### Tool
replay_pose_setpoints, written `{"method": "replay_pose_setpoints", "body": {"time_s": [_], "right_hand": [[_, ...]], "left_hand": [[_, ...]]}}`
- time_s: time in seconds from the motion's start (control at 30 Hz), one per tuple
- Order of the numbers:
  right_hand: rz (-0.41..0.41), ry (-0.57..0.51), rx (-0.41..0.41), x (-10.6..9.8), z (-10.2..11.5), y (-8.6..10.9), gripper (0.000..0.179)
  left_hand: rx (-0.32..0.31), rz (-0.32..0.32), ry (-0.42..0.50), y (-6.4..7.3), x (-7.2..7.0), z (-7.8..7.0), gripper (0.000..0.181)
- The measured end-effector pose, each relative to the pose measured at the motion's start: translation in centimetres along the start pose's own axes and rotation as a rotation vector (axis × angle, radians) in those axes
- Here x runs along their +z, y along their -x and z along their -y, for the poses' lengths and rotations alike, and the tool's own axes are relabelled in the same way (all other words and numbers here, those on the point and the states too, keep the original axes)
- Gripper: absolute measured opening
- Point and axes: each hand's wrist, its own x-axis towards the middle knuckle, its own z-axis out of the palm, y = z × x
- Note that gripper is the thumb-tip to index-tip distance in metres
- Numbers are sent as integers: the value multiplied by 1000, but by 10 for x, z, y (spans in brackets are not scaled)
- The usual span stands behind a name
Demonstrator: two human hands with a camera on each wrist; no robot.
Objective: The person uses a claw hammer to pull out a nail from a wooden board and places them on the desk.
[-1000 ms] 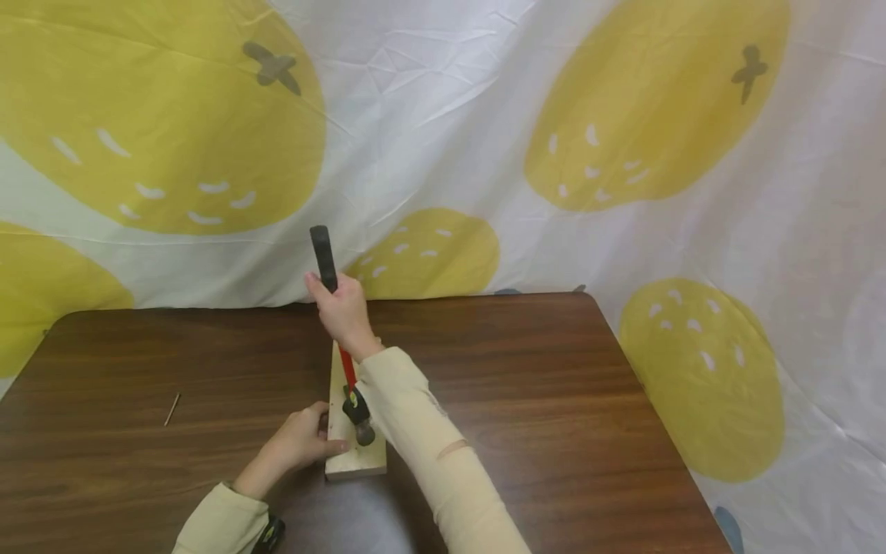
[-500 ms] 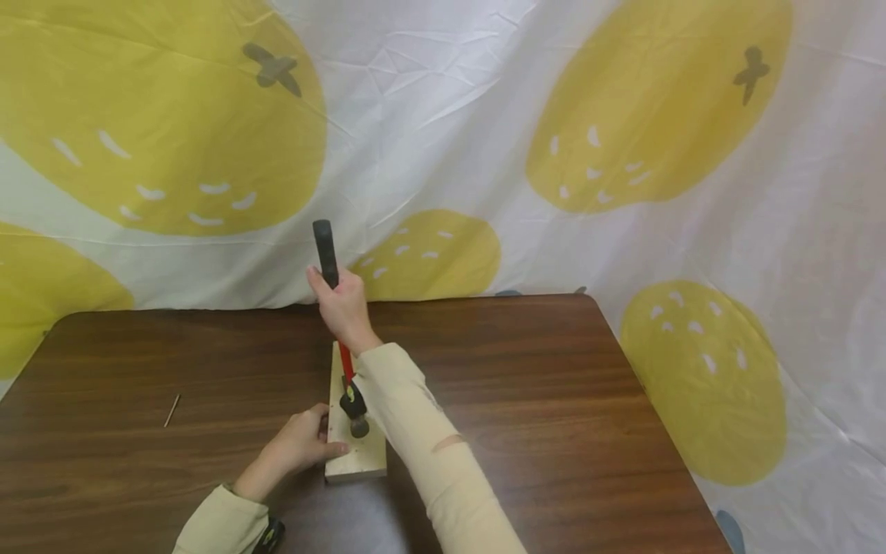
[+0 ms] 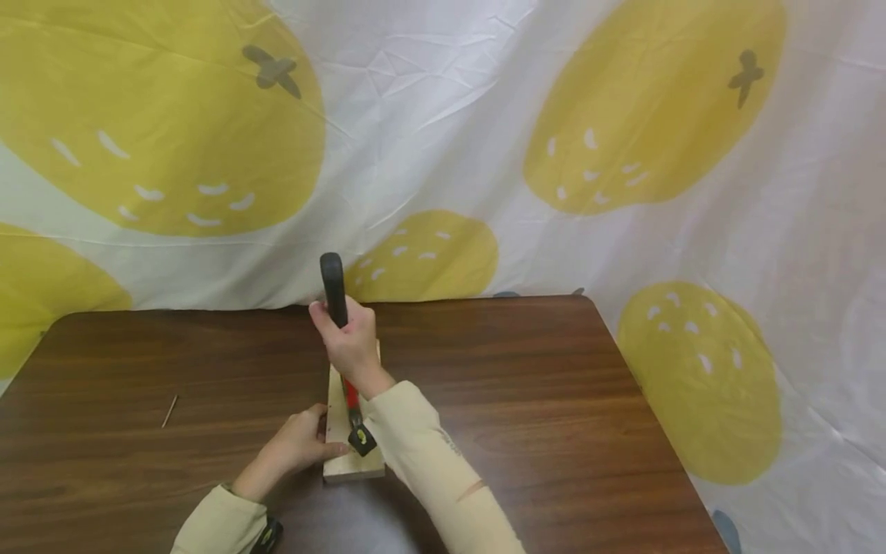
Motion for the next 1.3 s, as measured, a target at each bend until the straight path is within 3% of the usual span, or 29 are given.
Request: {"method": "replay_pose_setpoints", "body": {"time_s": [0.1,0.27,0.5,0.67,0.87,0.97,1.07,1.13,1.27,1.3], "right_hand": [[24,-42,-78,-3,-7,10,18],[61,-99,-217,-7,-9,19,41],[48,-214,-266,-17,-7,23,47],[39,-319,-329,-24,-5,27,41],[77,-474,-366,-29,3,34,12],[108,-508,-391,-33,8,35,6],[124,-526,-406,-38,15,34,7],[134,-556,-417,-42,22,31,9],[165,-612,-431,-48,38,26,11],[172,-618,-436,-56,11,25,13]], "left_hand": [[0,1,4,0,0,1,66],[-1,-5,9,2,0,0,64],[10,-1,22,2,3,-2,64],[1,-16,19,1,5,-3,57],[-25,-21,2,2,2,-2,57],[-27,-35,1,3,2,-3,61],[-3,-94,-1,4,3,-3,66],[34,-177,14,4,4,-2,67],[202,-415,76,0,6,0,51],[260,-473,97,-2,7,0,45]]}}
